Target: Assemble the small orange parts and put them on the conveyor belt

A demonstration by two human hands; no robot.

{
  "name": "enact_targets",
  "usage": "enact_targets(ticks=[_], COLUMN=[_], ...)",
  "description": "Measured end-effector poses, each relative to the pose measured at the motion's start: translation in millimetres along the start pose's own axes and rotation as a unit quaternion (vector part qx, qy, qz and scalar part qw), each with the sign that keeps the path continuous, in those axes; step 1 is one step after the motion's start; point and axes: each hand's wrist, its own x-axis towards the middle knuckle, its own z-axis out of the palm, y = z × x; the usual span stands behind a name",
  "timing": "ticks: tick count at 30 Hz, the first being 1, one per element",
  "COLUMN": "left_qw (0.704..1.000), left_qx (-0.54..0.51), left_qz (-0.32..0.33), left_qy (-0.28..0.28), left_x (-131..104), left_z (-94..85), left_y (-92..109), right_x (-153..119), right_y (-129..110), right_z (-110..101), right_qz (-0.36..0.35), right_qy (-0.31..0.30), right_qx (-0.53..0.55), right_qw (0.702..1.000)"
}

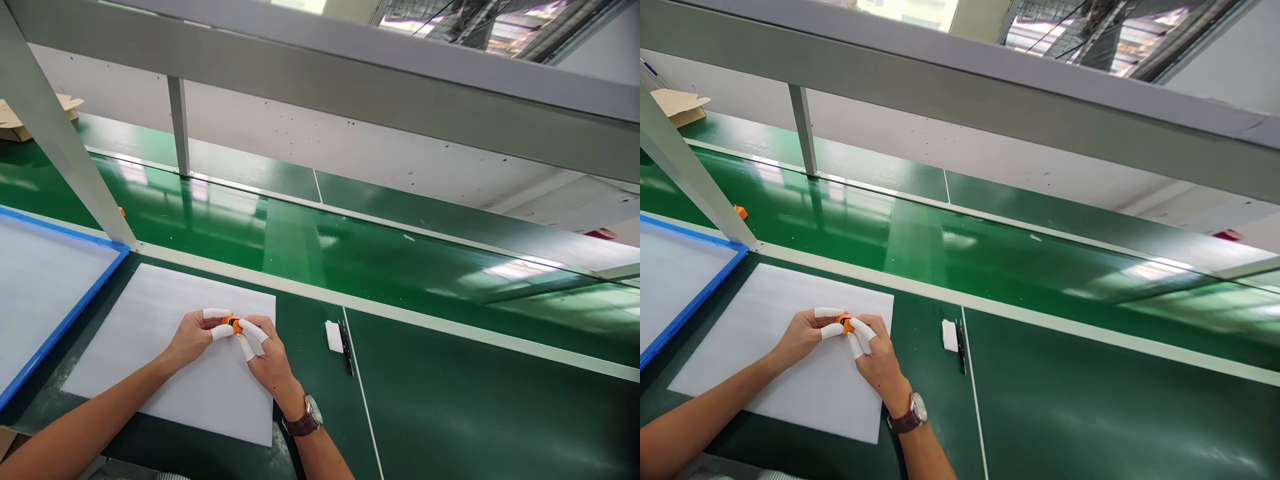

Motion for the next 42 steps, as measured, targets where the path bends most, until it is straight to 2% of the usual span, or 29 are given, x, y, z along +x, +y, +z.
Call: enact_targets(ticks=[6,9,11,14,17,22,28,33,38,40,42], left_qw=[0.998,0.998,0.999,0.999,0.998,0.997,0.994,0.996,0.997,0.998,0.998], left_qx=[0.066,0.057,0.043,0.036,0.053,0.067,0.067,0.069,0.059,0.052,0.046], left_qz=[0.017,0.014,0.005,0.008,0.021,0.033,0.048,0.035,0.020,0.014,0.010], left_qy=[0.002,0.007,0.014,0.000,-0.020,-0.021,-0.067,-0.045,-0.035,-0.040,-0.042], left_x=[-2,-2,-2,-2,-2,-2,-3,-2,-1,0,1], left_z=[0.8,1.2,1.7,2.9,3.9,2.2,-1.0,2.9,3.8,2.8,1.3], left_y=[-7,-6,-6,-6,-8,-11,-10,-7,-5,-3,-2], right_x=[-1,2,4,6,8,11,9,8,7,5,3], right_y=[0,-1,-1,-1,-1,-1,2,3,2,3,4], right_z=[6,6,3,-1,-2,2,4,0,-9,-10,-7], right_qz=[0.015,0.082,0.160,0.271,0.320,0.333,0.346,0.344,0.335,0.331,0.306], right_qy=[-0.005,-0.015,-0.027,-0.044,-0.063,-0.039,-0.045,-0.038,-0.077,-0.075,-0.062], right_qx=[0.015,0.073,0.148,0.239,0.275,0.298,0.287,0.294,0.305,0.286,0.225], right_qw=[1.000,0.994,0.975,0.931,0.904,0.894,0.892,0.891,0.888,0.896,0.923])
